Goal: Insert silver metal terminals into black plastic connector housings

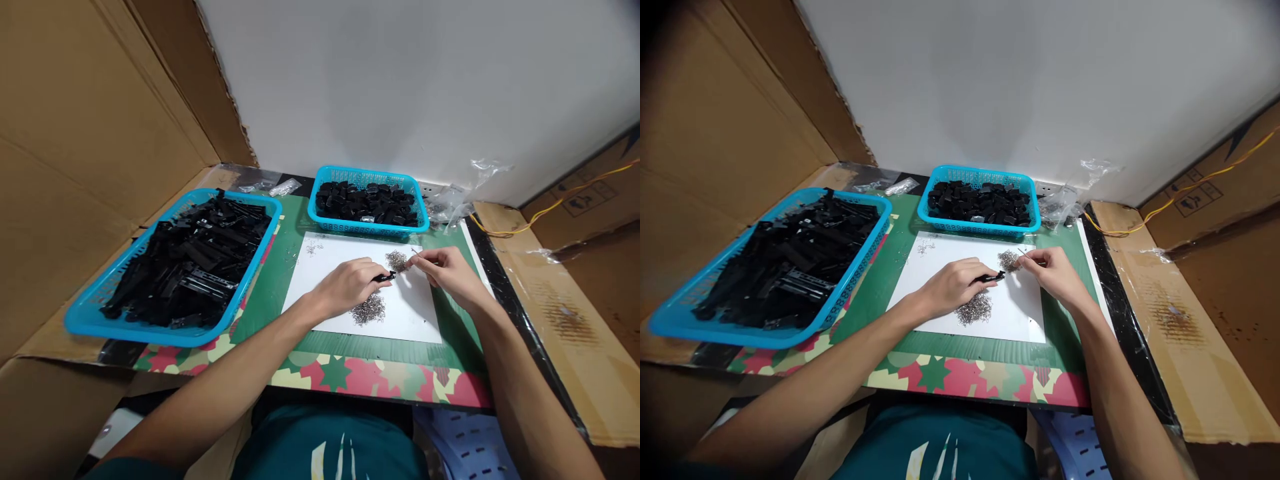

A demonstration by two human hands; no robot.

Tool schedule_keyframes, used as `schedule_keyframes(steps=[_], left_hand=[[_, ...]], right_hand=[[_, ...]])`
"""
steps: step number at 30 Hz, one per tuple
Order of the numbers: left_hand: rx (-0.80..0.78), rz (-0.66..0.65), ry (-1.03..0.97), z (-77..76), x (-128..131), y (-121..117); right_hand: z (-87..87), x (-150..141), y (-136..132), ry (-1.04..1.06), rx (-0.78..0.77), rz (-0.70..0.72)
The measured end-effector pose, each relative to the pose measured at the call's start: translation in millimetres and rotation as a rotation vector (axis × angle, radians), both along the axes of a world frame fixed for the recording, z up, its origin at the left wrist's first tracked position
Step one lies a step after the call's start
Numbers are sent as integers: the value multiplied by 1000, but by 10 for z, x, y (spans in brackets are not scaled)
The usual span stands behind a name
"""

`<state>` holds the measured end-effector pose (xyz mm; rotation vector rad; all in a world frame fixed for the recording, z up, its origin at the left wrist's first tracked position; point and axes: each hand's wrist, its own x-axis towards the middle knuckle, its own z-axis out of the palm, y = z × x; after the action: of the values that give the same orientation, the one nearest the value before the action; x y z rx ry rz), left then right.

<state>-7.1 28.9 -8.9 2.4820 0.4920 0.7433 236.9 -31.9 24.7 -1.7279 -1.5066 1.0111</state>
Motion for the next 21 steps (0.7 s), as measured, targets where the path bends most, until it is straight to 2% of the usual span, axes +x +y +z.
schedule_keyframes(steps=[5,7,12,15,21], left_hand=[[37,-8,-18,3,4,-4],[30,2,-55,24,1,-8],[8,61,-174,82,-20,-18],[-2,94,-243,86,-16,-12],[-76,168,-404,52,17,10]], right_hand=[[-33,-59,-13,-51,-17,81],[-43,-96,-20,-6,-43,77],[-51,-164,-30,352,-164,-1],[-39,-227,-22,552,-174,-86],[-19,-394,-28,765,-164,-125]])
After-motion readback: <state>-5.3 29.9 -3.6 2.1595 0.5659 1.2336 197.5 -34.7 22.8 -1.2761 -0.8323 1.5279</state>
